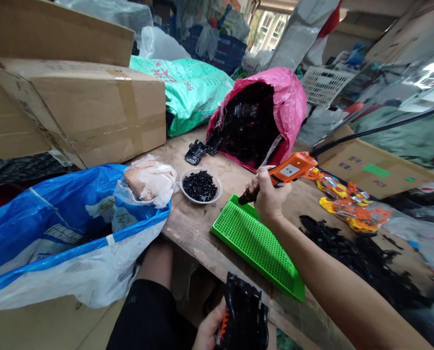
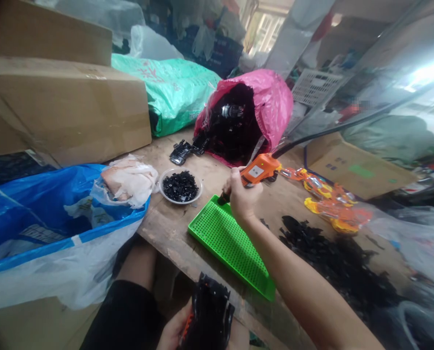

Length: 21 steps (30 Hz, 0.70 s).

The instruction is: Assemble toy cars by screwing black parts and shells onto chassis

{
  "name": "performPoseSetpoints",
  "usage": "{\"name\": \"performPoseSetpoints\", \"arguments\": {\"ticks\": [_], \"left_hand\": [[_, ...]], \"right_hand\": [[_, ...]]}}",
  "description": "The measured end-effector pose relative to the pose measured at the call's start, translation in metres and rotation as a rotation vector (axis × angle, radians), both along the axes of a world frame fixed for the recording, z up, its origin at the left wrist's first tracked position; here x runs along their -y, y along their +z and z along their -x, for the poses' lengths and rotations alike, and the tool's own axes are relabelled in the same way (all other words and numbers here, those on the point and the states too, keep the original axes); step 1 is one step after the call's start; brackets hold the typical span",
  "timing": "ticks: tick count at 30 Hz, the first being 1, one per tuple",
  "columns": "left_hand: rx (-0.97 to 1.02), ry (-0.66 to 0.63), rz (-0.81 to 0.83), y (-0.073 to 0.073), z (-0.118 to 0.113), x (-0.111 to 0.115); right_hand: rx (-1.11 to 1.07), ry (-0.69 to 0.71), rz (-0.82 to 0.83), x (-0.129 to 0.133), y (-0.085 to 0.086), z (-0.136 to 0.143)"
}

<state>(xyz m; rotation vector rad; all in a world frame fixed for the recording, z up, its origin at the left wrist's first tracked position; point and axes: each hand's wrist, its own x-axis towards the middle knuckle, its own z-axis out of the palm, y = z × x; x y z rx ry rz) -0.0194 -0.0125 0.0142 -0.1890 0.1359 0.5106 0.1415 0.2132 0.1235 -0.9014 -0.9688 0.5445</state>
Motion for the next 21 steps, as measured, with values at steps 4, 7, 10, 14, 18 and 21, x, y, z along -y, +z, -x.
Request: {"name": "performPoseSetpoints", "arguments": {"ticks": [4,7,10,14,18,21], "left_hand": [[-0.004,-0.025,-0.009,0.003,0.0,-0.002],[-0.004,-0.053,-0.01,0.004,-0.003,-0.003],[-0.006,-0.071,0.01,0.006,-0.008,-0.002],[0.003,-0.079,0.051,0.012,-0.013,0.001],[0.001,-0.055,0.078,0.019,-0.013,0.003],[-0.002,-0.043,0.067,0.023,-0.014,0.003]], "right_hand": [[-0.016,0.023,-0.037,0.008,0.013,0.001],[-0.008,0.02,-0.04,0.021,0.023,0.003],[0.007,0.038,-0.021,0.043,0.034,0.007],[0.079,0.097,-0.024,0.09,0.046,0.011],[0.14,0.214,-0.018,0.144,0.057,0.018],[0.169,0.294,-0.017,0.177,0.06,0.023]]}}
